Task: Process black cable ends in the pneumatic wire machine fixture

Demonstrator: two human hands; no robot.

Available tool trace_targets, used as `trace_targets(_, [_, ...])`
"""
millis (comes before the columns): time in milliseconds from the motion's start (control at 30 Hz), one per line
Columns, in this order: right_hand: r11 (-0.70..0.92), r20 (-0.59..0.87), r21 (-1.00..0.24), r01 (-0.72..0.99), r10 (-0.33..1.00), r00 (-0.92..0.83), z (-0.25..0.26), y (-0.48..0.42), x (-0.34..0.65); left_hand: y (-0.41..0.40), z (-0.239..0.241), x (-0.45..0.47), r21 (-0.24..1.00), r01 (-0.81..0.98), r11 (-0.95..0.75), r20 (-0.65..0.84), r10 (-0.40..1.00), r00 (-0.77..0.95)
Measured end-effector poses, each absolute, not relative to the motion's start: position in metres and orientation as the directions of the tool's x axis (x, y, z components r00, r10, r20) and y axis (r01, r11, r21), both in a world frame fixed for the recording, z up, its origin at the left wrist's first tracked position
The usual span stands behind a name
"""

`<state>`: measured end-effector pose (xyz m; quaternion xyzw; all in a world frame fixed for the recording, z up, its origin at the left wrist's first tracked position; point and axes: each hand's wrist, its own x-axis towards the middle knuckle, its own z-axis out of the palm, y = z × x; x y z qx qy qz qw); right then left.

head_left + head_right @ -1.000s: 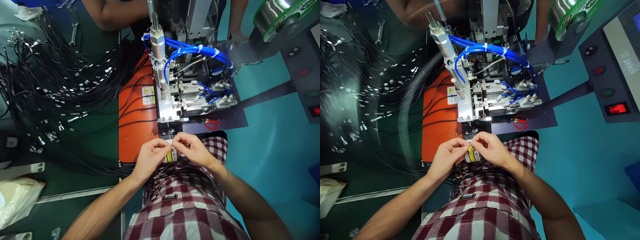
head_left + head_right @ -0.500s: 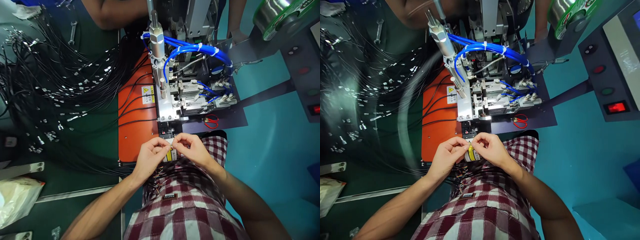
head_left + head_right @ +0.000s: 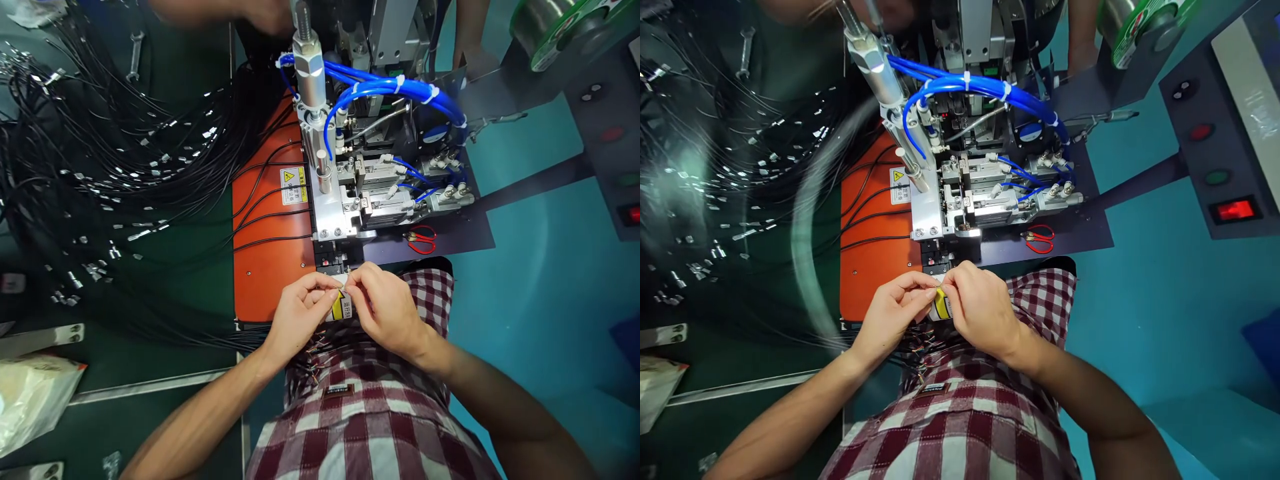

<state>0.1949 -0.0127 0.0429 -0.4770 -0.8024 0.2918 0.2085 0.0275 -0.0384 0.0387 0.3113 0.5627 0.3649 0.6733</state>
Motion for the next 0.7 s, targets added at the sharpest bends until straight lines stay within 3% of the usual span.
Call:
trace_targets(133, [0.504, 0.158, -0.475, 0.722, 0.856, -0.493, 0.045, -0.016, 0.193, -0.037, 0.04, 0.031, 0.842, -0.156, 0.516, -0.513, 0.856, 0.064])
trace_targets(200, [0.507, 0.153, -0.46, 0.729, 0.854, -0.498, 0.049, -0.015, 0.193, -0.036, 0.041, 0.033, 0.86, -0.15, 0.488, -0.487, 0.872, 0.046])
trace_targets(300, [0.392, 0.042, -0.645, 0.656, 0.875, -0.482, 0.052, -0.012, 0.196, -0.037, 0.043, 0.033, 0.863, -0.15, 0.483, -0.481, 0.875, 0.046])
trace_targets(467, [0.005, -0.18, -0.931, 0.366, 0.864, -0.471, 0.041, -0.004, 0.2, -0.039, 0.044, 0.031, 0.829, -0.179, 0.531, -0.528, 0.847, 0.069])
trace_targets(567, [-0.189, -0.255, -0.965, 0.18, 0.831, -0.494, 0.033, -0.002, 0.199, -0.038, 0.043, 0.03, 0.813, -0.206, 0.544, -0.537, 0.838, 0.094])
trace_targets(700, [-0.307, -0.306, -0.948, 0.079, 0.822, -0.48, 0.03, -0.005, 0.194, -0.038, 0.04, 0.028, 0.819, -0.206, 0.536, -0.525, 0.844, 0.11])
